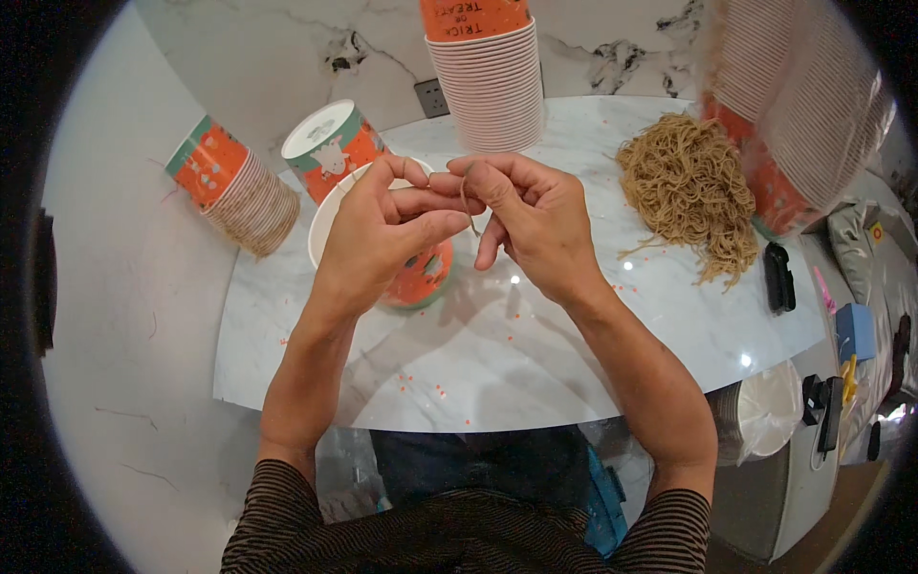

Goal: Tying twine handles onto pre-punched paper Halloween treat buckets.

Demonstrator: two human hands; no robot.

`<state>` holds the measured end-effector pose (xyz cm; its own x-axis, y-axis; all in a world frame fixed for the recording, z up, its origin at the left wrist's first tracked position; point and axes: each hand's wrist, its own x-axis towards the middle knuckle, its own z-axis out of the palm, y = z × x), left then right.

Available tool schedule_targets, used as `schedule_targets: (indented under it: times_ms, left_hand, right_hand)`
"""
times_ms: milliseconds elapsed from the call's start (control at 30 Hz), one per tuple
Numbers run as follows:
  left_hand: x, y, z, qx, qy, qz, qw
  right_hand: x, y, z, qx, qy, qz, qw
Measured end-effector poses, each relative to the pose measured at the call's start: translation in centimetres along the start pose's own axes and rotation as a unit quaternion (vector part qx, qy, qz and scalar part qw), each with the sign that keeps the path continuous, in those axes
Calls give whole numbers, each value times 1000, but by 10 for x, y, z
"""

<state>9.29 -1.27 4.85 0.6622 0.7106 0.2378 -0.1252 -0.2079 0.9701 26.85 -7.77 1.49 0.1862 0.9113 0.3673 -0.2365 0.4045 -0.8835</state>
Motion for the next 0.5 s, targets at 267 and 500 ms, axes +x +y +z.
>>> schedule_targets:
  times_ms: [267, 500]
  left_hand:
    - [0, -2, -4, 14, -3, -10, 1000]
    - [2, -3, 1, 51, -3, -14, 999]
  right_hand:
    - [2, 4, 0, 42, -7, 21, 999]
    - [1, 1, -8, 59, -23, 18, 998]
